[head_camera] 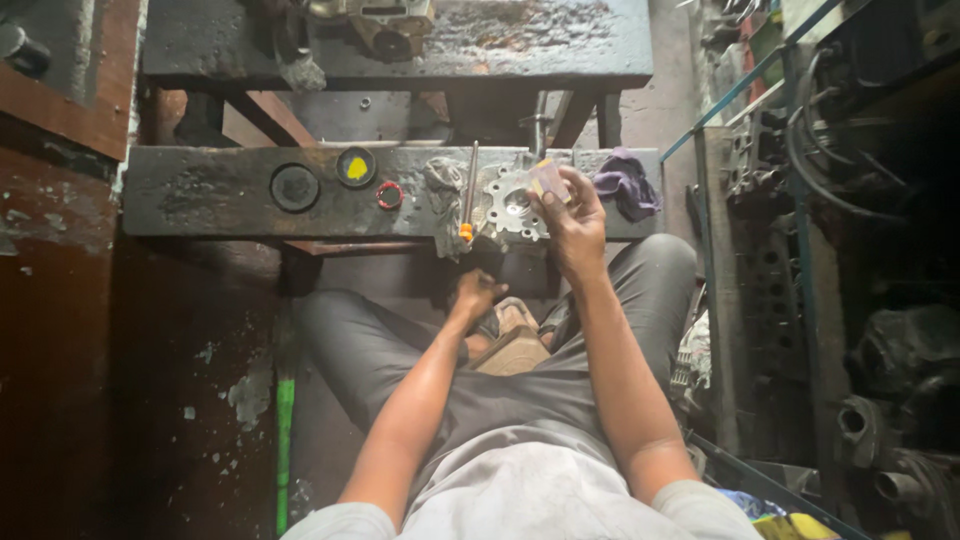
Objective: The person is repairing a motorcycle cylinder head. They apply yellow lubricant to the surface by hand, wipe parts with a cloth, and move small metal components on the workbench.
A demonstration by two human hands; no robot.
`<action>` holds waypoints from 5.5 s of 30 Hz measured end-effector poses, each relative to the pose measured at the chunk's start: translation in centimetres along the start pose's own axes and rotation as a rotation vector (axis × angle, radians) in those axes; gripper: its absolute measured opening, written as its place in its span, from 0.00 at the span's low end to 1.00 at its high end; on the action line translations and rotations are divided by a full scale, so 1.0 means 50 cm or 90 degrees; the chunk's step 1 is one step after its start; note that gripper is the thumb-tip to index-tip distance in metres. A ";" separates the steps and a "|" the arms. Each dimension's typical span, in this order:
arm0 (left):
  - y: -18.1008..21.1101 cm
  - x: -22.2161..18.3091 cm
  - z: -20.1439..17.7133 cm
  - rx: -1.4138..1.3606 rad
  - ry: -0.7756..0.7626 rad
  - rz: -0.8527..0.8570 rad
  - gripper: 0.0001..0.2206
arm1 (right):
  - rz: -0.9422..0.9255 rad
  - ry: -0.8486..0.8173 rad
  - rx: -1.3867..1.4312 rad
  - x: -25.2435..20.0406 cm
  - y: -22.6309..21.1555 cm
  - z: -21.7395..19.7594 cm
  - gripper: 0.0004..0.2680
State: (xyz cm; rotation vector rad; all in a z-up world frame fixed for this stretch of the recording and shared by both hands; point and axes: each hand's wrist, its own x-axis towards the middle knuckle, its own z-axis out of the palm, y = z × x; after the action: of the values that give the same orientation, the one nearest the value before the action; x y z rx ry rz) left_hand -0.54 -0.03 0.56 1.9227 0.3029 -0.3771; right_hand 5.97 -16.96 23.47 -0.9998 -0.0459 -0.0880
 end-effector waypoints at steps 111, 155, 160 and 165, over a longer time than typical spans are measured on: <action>0.024 -0.086 -0.056 0.368 -0.050 0.006 0.20 | 0.226 -0.132 -0.767 -0.795 0.017 -0.445 0.12; 0.006 0.036 0.026 0.040 0.047 -0.031 0.22 | 0.398 0.282 -0.276 -0.077 0.336 -0.176 0.07; 0.013 0.044 0.026 0.056 0.077 0.062 0.17 | 0.266 0.100 -0.520 -0.065 0.434 -0.245 0.05; 0.017 0.037 0.017 0.044 0.071 -0.032 0.16 | 0.089 -0.209 -0.843 -0.070 0.433 -0.246 0.06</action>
State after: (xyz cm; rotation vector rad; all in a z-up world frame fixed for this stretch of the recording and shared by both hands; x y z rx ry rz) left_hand 1.35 -1.09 0.25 2.0109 0.4165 -0.3171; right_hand 4.54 -15.47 -1.61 -2.3300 -0.2371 0.2125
